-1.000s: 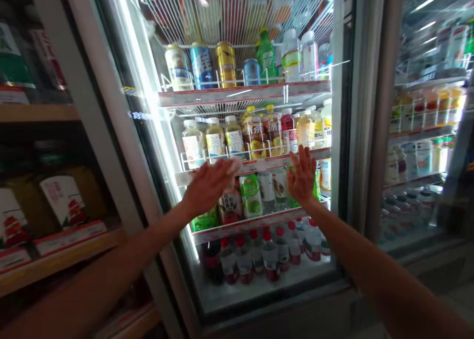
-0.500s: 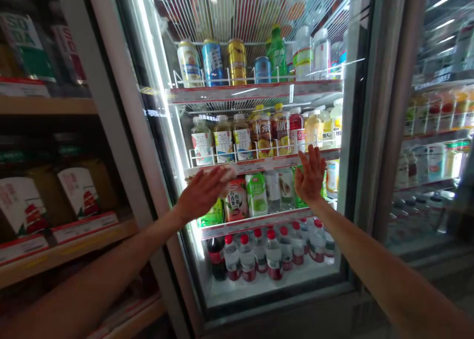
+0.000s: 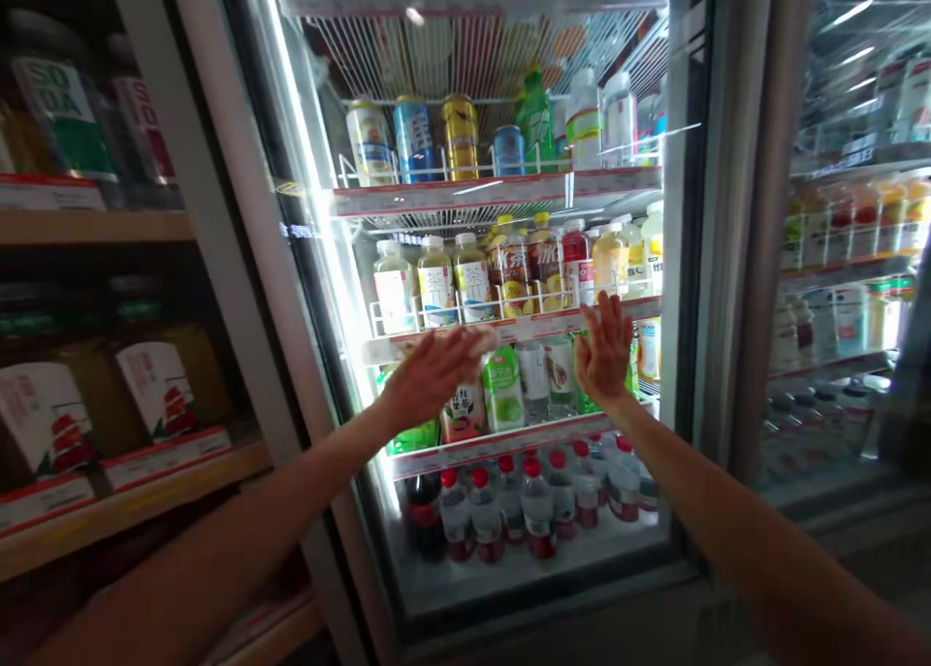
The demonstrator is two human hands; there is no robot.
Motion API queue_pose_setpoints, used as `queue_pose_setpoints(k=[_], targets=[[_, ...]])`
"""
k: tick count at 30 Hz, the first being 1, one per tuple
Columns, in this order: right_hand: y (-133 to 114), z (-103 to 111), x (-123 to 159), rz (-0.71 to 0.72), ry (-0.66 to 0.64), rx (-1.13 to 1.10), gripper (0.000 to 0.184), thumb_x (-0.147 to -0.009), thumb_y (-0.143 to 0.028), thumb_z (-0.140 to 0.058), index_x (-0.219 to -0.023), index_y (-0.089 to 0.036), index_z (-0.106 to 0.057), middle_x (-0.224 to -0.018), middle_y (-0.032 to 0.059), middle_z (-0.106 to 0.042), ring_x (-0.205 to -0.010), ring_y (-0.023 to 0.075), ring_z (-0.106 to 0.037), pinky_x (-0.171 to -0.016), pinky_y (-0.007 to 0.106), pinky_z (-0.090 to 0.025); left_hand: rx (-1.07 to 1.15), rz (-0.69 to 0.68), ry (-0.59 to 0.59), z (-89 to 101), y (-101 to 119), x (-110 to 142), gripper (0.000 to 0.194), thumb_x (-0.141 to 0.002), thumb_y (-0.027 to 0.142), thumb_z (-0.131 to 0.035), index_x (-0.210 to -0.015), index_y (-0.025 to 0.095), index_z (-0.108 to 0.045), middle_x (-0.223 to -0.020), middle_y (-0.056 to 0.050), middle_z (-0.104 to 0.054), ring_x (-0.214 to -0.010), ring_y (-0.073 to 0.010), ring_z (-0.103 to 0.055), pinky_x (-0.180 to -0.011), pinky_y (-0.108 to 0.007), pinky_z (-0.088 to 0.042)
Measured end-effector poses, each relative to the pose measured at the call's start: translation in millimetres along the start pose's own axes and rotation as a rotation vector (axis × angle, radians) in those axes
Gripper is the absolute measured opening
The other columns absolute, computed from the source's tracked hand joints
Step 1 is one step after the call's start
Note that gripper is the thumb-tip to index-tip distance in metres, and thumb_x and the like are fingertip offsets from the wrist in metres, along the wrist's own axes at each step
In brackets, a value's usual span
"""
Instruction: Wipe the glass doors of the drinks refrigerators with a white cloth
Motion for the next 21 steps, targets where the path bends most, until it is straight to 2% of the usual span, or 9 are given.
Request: queue_pose_setpoints(k=[2, 4, 6, 9, 11, 12, 14, 18, 21], targets=[[0, 0, 0, 0.002, -0.002, 0.001, 0.053, -0.088, -0.027, -0.036, -0.14, -0.023, -0.03, -0.15, 0.0078, -0.025, -0.141, 0.0216, -0.016, -0.111, 0.047, -0.019, 0.071, -0.3, -0.084, -9.1, 33, 8, 0.047, -0.089, 0.021, -0.038, -0.136, 0.025, -0.036, -0.148, 0.001, -0.029, -0.14, -0.0147, -0.013, -0.116, -0.038, -0.015], [0, 1, 0, 0.008, -0.003, -0.003, 0.054, -0.088, -0.027, -0.036, -0.141, -0.023, -0.028, -0.15, 0.0076, -0.024, -0.141, 0.0216, -0.015, -0.112, 0.047, -0.018, 0.097, -0.369, -0.13, -7.3, 30, 1, 0.047, -0.09, 0.024, -0.037, -0.137, 0.025, -0.033, -0.148, 0.002, -0.028, -0.14, -0.0137, -0.014, -0.117, -0.037, -0.012], [0, 0, 0, 0.015, 0.001, -0.009, 0.054, -0.088, -0.027, -0.035, -0.141, -0.024, -0.027, -0.151, 0.0072, -0.023, -0.141, 0.0219, -0.015, -0.111, 0.048, -0.019, 0.069, -0.163, -0.104, 4.0, -9, -22, 0.048, -0.091, 0.022, -0.036, -0.139, 0.025, -0.029, -0.148, 0.001, -0.028, -0.14, -0.0149, -0.013, -0.116, -0.042, -0.01], [1, 0, 0, 0.018, 0.004, -0.003, 0.055, -0.088, -0.027, -0.034, -0.142, -0.025, -0.025, -0.151, 0.0066, -0.023, -0.141, 0.0225, -0.016, -0.111, 0.049, -0.019, 0.012, 0.465, 0.129, 26.2, -86, -61, 0.047, -0.09, 0.024, -0.039, -0.137, 0.021, -0.032, -0.152, -0.004, -0.017, -0.141, -0.0234, -0.01, -0.113, -0.053, -0.01], [1, 0, 0, 0.016, 0.002, 0.001, 0.055, -0.088, -0.027, -0.035, -0.142, -0.026, -0.024, -0.151, 0.0064, -0.023, -0.141, 0.0225, -0.016, -0.111, 0.049, -0.02, -0.005, 0.706, 0.223, 31.1, -108, -75, 0.051, -0.088, 0.027, -0.042, -0.137, 0.018, -0.032, -0.152, -0.008, -0.013, -0.14, -0.0267, -0.008, -0.113, -0.054, -0.01], [1, 0, 0, 0.016, 0.002, -0.001, 0.055, -0.088, -0.027, -0.035, -0.142, -0.026, -0.024, -0.151, 0.0064, -0.023, -0.141, 0.0224, -0.016, -0.111, 0.049, -0.02, -0.007, 0.715, 0.214, 29.0, -106, -78, 0.053, -0.087, 0.026, -0.044, -0.137, 0.017, -0.032, -0.152, -0.01, -0.013, -0.141, -0.0269, -0.007, -0.113, -0.053, -0.01], [1, 0, 0, 0.017, 0.007, -0.009, 0.055, -0.088, -0.026, -0.036, -0.142, -0.025, -0.025, -0.151, 0.0064, -0.023, -0.141, 0.0223, -0.016, -0.111, 0.048, -0.019, -0.001, 0.525, 0.13, 18.2, -78, -77, 0.052, -0.086, 0.023, -0.044, -0.137, 0.018, -0.033, -0.151, -0.01, -0.016, -0.141, -0.0245, -0.007, -0.114, -0.049, -0.011], [-2, 2, -1, 0.01, 0.009, -0.005, 0.054, -0.088, -0.026, -0.036, -0.141, -0.025, -0.027, -0.15, 0.0064, -0.024, -0.14, 0.0221, -0.017, -0.111, 0.048, -0.02, 0.072, -0.135, -0.036, -2.7, -9, -61, 0.053, -0.087, 0.015, -0.039, -0.138, 0.025, -0.03, -0.148, -0.002, -0.028, -0.14, -0.0161, -0.014, -0.115, -0.04, -0.014], [-1, 1, 0, -0.004, 0.002, -0.003, 0.053, -0.088, -0.027, -0.035, -0.141, -0.025, -0.027, -0.15, 0.0061, -0.024, -0.141, 0.0217, -0.016, -0.111, 0.048, -0.02, 0.084, -0.236, -0.086, -0.5, -13, -64, 0.056, -0.086, 0.018, -0.043, -0.139, 0.027, -0.028, -0.148, -0.001, -0.028, -0.14, -0.0165, -0.016, -0.116, -0.04, -0.011]])
Point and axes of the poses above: each hand's wrist, its own x-axis away from the middle knuckle, its own z-axis out of the back of the hand, y = z × x, the point moved 2 cm from there along -x, towards the middle knuckle
